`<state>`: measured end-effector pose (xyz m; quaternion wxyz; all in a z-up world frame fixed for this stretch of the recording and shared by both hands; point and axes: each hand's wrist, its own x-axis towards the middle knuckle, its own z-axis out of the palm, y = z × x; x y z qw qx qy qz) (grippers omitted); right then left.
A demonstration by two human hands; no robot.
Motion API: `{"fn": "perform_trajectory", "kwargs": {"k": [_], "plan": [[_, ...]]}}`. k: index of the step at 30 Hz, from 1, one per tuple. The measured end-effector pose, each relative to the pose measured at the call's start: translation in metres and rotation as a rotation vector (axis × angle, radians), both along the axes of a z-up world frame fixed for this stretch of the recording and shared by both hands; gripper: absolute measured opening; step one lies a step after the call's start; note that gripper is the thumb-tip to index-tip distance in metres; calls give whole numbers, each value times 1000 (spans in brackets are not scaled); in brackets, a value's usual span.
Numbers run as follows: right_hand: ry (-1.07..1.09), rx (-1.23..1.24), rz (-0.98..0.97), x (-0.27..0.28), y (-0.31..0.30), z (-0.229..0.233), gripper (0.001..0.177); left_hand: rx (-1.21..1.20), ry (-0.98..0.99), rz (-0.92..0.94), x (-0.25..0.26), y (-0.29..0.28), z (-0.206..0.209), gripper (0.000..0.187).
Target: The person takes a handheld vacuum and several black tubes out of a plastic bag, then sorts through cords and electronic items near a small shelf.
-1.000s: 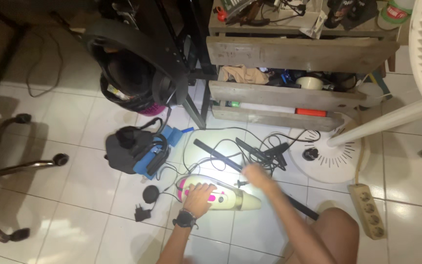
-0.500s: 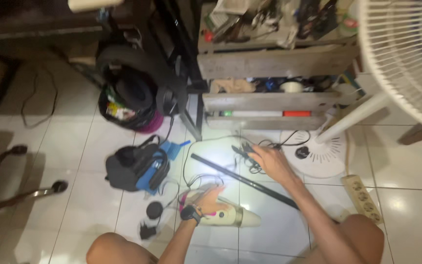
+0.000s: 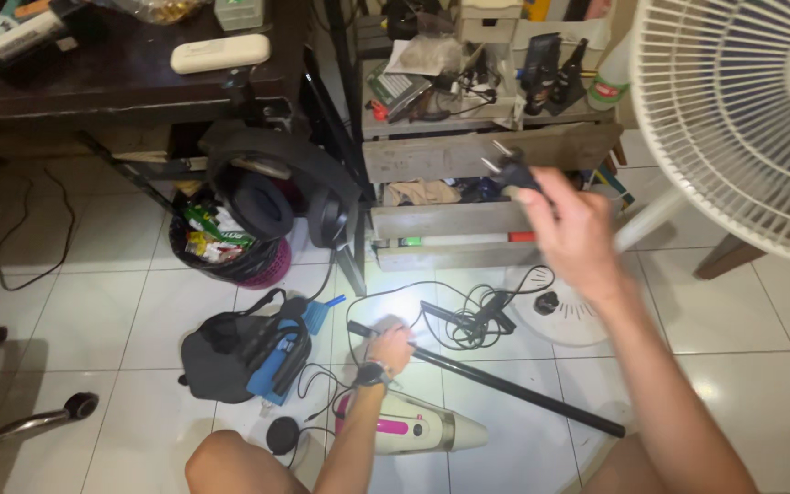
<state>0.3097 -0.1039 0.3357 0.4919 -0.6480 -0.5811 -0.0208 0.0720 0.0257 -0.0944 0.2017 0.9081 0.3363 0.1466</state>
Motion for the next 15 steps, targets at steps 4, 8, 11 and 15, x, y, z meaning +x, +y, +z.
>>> {"fn": "perform_trajectory", "kwargs": {"k": [4, 8, 11, 15], "plan": [[-246, -100, -111, 24, -7, -22, 18, -309, -6, 161, -37, 35, -7, 24], [-165, -174, 61, 26, -2, -101, 21, -585, -440, 156, -36, 62, 83, 44], [50, -457, 57, 7, 5, -181, 14, -698, -485, 129, -20, 62, 174, 49], [244, -278, 111, -41, 10, -248, 19, -730, -518, -163, 6, 39, 245, 39]]}}
